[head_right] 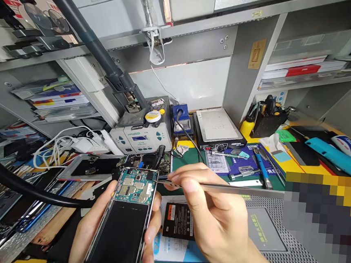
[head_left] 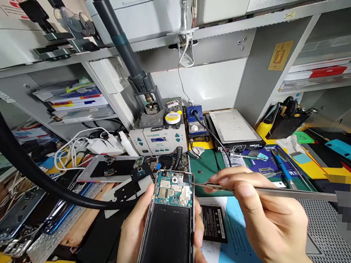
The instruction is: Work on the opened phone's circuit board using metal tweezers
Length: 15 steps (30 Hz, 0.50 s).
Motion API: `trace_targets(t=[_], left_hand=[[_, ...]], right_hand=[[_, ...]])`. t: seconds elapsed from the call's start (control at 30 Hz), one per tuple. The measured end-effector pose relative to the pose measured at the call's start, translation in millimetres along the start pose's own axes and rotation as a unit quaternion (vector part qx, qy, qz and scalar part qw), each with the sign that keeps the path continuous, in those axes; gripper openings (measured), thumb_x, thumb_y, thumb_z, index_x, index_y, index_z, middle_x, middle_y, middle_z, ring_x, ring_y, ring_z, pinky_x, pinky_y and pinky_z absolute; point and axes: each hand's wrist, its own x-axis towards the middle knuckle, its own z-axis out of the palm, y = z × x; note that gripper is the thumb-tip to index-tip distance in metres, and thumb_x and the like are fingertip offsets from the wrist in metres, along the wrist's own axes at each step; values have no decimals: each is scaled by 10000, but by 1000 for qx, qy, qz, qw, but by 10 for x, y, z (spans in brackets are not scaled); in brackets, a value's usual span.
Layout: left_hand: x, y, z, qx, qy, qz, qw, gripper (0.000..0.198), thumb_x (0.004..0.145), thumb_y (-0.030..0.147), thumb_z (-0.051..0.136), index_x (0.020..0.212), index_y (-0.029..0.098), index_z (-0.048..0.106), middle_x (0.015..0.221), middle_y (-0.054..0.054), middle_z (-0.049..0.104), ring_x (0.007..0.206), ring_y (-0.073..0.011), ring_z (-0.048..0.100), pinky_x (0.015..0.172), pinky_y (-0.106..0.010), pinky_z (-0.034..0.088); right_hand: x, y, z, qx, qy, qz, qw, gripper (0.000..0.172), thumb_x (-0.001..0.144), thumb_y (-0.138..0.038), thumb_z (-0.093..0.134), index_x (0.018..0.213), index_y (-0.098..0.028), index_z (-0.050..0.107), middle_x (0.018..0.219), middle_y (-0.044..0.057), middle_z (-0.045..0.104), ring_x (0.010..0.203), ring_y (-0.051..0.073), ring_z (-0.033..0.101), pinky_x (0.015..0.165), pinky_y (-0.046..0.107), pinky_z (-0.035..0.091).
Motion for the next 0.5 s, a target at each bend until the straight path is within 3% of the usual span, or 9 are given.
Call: trace_targets(t=[0.2, 0.3, 0.5], left_hand=[[-62, -107, -23, 34, 51, 34, 998, 746, 959, 721, 442, 1209, 76, 719, 1019, -133, 761, 928, -299, 781, 761, -291, 568], [-97, -111, -34, 30, 56, 46, 997, 723, 954, 706, 478, 1217, 86, 740, 1069, -141, 788, 957, -300, 779, 783, -300, 582], [-122, -91, -57, 49, 97, 34, 993, 732, 944, 697, 504, 1251, 75, 738, 1133, -189, 790, 997, -323, 768, 886, -352, 570]], right_hand=[[-16, -33, -51, -30, -1, -19, 999, 207, 1056, -115, 559, 1120, -214, 728, 1052, 28, 753, 1053, 179, 709, 965, 281, 579], [-40, -48, -45, -43, -20, -43, 998, 258, 1011, -60, 588, 1192, -204, 702, 1115, 43, 748, 1104, 189, 696, 1015, 305, 564], [-52, -57, -37, -48, -70, -93, 992, 337, 935, 33, 559, 1215, -118, 670, 1123, 106, 736, 1099, 199, 695, 930, 307, 608]])
